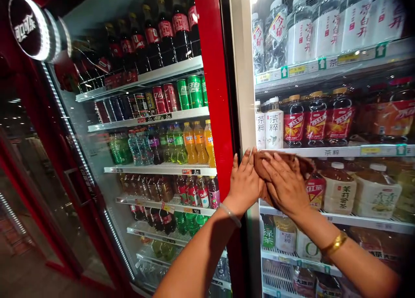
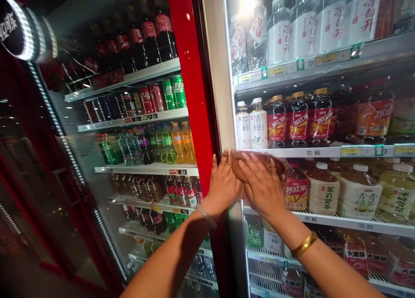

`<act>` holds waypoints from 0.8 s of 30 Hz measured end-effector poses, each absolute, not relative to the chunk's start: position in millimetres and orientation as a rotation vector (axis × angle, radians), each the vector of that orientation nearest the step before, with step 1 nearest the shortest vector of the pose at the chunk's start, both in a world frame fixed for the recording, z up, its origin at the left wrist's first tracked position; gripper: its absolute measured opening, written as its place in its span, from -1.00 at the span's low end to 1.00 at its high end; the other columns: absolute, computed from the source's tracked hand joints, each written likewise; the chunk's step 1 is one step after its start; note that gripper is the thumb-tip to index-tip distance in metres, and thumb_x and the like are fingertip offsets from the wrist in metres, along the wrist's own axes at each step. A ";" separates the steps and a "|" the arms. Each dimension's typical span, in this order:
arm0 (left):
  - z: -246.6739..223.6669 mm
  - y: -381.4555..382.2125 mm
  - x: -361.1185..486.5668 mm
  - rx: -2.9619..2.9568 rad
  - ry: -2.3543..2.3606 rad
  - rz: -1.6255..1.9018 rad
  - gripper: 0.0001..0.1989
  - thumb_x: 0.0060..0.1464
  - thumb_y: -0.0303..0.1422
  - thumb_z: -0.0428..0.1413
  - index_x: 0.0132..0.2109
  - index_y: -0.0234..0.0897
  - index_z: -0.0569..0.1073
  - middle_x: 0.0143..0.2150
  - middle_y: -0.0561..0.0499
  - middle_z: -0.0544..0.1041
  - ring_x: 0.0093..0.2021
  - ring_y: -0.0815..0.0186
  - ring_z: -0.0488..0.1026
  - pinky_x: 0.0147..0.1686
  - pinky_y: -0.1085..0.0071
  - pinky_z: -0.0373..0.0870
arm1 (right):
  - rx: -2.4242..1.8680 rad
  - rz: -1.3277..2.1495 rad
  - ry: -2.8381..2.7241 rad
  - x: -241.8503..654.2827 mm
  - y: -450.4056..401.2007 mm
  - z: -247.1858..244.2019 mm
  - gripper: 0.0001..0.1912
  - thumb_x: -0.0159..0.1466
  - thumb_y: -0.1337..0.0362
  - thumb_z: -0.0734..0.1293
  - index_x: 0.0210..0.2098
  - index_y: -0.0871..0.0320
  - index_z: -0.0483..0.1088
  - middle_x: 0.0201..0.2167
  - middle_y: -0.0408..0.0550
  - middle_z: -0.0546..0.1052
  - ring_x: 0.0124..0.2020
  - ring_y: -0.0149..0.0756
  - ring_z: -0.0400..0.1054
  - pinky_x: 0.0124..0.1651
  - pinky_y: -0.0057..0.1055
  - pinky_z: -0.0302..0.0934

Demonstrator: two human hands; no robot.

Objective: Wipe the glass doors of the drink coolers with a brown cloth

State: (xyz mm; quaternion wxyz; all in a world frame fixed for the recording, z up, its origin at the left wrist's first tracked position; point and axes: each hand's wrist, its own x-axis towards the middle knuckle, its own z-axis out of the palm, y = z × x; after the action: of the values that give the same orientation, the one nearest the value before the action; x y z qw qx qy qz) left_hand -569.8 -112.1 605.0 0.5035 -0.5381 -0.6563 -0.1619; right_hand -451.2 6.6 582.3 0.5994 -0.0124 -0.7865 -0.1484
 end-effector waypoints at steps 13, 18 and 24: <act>608.8 -129.5 -569.0 -1.151 -1.682 -0.185 -0.33 0.39 -0.20 -0.20 0.53 -0.40 0.03 0.60 -0.01 -0.02 0.61 0.18 -0.32 0.55 0.01 -0.15 | 0.112 -0.142 -1.878 -464.1 3.9 572.4 -0.30 0.44 0.19 0.19 0.53 -0.02 -0.03 0.50 -0.07 0.14 0.54 -0.16 -0.02 0.57 -0.07 -0.10; 636.0 -129.3 -565.2 -1.025 -1.703 -0.117 -0.36 0.39 -0.25 -0.26 0.52 -0.38 0.04 0.60 0.05 -0.02 0.60 0.22 -0.30 0.54 0.08 -0.19 | 0.024 -0.066 -1.770 -477.3 -5.4 603.6 -0.35 0.43 0.20 0.20 0.49 -0.09 0.06 0.46 -0.08 0.23 0.52 -0.02 0.04 0.55 0.28 -0.32; 626.2 -134.1 -576.4 -1.099 -1.688 -0.281 -0.30 0.33 -0.27 -0.09 0.51 -0.45 0.04 0.61 -0.06 -0.05 0.61 0.19 -0.35 0.56 0.01 -0.19 | 0.076 -0.272 -1.770 -484.5 -13.3 598.6 -0.27 0.42 0.28 0.29 0.51 0.10 0.01 0.42 0.13 0.30 0.48 0.06 0.12 0.56 0.25 -0.28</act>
State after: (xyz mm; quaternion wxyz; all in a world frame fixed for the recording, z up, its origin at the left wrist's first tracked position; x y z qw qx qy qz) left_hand -576.4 -134.1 626.2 0.5259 -0.4597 -0.7059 -0.1176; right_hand -484.5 -13.3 598.6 0.6247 0.0333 -0.7711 -0.1187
